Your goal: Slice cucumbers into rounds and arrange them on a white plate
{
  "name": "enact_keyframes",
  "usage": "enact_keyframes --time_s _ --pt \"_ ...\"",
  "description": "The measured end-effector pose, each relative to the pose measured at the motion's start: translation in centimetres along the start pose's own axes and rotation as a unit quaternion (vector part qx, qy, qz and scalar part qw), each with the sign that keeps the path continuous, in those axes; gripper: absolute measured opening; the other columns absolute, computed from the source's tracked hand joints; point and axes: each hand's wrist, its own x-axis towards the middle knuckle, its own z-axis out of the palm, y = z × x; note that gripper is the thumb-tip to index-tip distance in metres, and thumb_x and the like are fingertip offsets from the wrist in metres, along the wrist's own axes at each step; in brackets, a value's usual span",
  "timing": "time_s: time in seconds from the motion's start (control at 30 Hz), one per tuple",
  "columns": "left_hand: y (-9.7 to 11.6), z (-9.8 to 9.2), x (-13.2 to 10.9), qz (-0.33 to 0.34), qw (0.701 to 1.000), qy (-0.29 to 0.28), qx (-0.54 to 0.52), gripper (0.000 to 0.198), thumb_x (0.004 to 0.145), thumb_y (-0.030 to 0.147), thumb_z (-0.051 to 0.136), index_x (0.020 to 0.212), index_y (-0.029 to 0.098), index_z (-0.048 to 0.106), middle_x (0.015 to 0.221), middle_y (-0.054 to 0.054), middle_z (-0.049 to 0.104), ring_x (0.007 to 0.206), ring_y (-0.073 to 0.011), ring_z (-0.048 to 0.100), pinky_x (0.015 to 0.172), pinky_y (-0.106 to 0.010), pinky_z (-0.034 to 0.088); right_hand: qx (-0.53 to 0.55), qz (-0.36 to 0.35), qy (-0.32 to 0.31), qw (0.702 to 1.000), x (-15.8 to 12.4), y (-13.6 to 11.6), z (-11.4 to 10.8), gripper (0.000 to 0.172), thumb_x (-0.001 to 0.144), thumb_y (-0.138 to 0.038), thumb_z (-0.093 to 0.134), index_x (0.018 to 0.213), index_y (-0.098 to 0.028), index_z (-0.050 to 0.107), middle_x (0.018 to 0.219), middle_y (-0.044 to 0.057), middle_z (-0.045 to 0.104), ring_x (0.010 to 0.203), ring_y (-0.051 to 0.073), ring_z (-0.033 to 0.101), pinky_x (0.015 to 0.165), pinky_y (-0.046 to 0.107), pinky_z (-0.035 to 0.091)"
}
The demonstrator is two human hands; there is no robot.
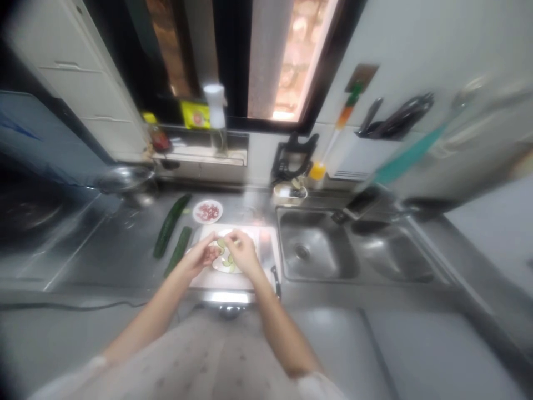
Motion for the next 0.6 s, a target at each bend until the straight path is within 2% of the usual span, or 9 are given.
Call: enact_keyframes --time_s 0.2,0.37,0.6 --pt "-0.1 -0.2 0.1 0.008 1.000 -0.015 -0.008 0.044 0.071 0.046 0.069 0.100 0.018 0.055 0.060 0.003 0.055 0.043 -0.0032 0.041 0.036 -0.012 0.012 -0.045 -0.039 -0.008 0.998 -0.2 0.8 0.0 0.017 0.083 -0.034 0.055 0.078 -0.020 0.062 0.081 0.003 0.064 0.082 0.017 0.057 0.075 0.029 0.044" --pt "0.5 -0.4 0.1 0.058 0.997 0.016 0.046 0.049 0.066 0.035 0.073 0.108 0.018 0.055 0.068 0.002 0.058 0.046 -0.0034 0.044 0.037 -0.012 0.015 -0.068 -0.067 -0.029 0.995 -0.4 1.2 0.0 0.015 0.085 -0.033 0.055 0.079 -0.020 0.062 0.082 0.002 0.063 0.084 0.017 0.056 0.076 0.029 0.044" --pt "0.9 -0.6 -0.6 0.069 0.996 0.012 0.051 0.056 0.060 0.031 0.077 0.111 0.020 0.056 0.066 0.005 0.054 0.050 -0.0045 0.046 0.039 -0.014 0.017 -0.087 -0.094 -0.033 0.991 -0.5 0.6 -0.1 0.014 0.085 -0.030 0.055 0.078 -0.021 0.062 0.084 0.003 0.064 0.087 0.017 0.056 0.077 0.030 0.044"
